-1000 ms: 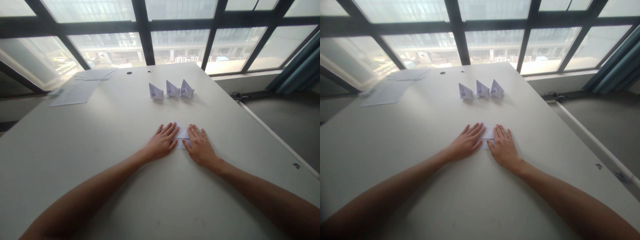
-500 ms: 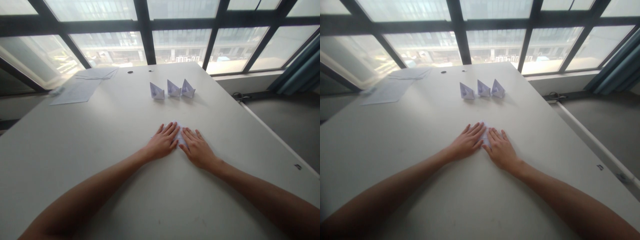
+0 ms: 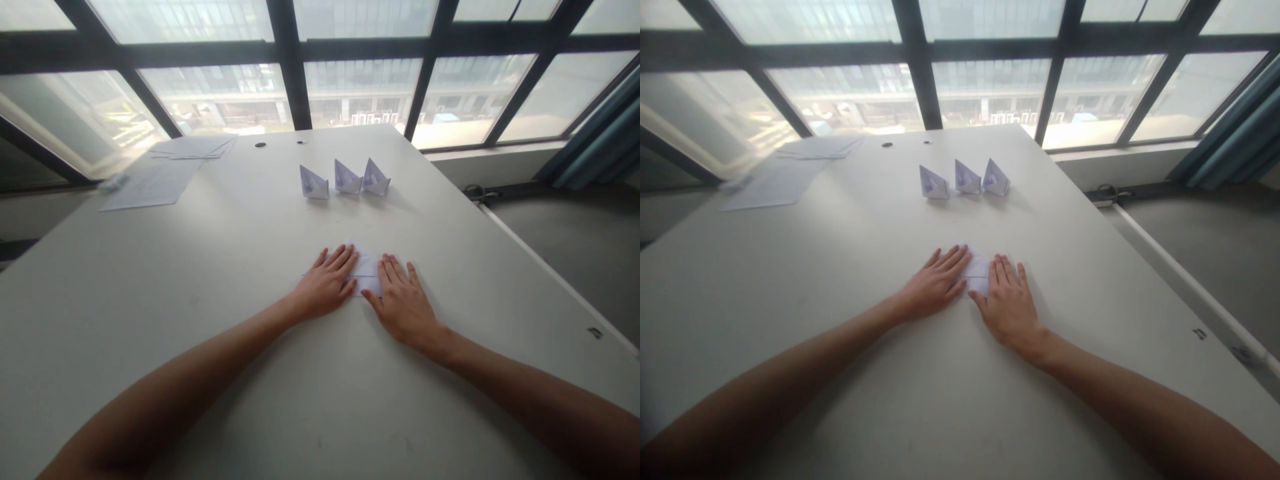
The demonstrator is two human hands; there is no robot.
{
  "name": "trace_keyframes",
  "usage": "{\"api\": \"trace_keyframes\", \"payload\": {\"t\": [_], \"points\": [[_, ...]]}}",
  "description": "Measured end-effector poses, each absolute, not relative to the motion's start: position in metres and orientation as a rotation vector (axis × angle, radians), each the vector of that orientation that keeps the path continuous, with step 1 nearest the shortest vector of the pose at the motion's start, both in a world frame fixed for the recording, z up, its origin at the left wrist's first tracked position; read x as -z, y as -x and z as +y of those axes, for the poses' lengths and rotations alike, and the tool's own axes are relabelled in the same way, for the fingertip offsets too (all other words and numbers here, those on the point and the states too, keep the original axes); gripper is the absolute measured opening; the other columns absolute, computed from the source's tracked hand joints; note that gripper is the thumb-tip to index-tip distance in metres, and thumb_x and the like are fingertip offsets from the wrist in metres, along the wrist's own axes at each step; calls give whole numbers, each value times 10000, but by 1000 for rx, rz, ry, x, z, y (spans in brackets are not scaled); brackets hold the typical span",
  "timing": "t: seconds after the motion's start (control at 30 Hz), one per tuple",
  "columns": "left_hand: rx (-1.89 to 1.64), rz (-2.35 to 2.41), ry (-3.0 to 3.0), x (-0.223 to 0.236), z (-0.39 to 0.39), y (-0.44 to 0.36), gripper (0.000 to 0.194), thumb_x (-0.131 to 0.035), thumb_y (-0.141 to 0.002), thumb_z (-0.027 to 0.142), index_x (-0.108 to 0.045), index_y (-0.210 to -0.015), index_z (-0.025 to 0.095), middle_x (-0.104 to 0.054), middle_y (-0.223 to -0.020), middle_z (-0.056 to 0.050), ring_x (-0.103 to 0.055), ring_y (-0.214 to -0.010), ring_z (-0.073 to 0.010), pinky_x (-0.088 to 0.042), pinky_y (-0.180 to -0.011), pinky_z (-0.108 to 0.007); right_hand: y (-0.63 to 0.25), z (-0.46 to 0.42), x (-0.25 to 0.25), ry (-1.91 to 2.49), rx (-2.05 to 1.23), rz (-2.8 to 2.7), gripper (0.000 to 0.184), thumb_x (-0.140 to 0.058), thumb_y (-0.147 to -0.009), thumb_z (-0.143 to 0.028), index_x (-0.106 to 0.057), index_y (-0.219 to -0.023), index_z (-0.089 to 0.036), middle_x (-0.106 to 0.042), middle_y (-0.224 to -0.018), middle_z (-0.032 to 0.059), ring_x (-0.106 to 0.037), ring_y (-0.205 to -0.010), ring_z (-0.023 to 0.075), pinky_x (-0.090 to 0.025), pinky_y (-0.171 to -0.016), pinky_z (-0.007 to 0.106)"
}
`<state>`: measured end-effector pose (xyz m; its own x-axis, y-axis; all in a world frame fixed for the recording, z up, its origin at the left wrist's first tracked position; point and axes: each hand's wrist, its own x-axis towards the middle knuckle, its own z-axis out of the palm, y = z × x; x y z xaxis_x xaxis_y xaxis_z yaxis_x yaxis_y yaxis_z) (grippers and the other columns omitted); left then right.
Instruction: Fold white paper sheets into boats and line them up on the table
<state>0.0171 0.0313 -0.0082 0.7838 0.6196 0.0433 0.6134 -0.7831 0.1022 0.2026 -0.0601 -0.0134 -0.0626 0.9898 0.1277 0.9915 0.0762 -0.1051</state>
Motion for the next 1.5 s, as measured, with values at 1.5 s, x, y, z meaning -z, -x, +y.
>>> {"api": "trace_keyframes", "payload": {"t": [1.5], "points": [[-54,817,-2900,4,36,-2,701,-306,-1033,534,-128,-1602,165,-94,-1661,-114,-66,-1543,-225,-94,-1244,-460,-200,-60,13,1652,-192,-2389,719,-309,-1015,-554,-297,-1555,-78,-233,-1631,157,-188,-1528,266,-171,-1230,528]]}}
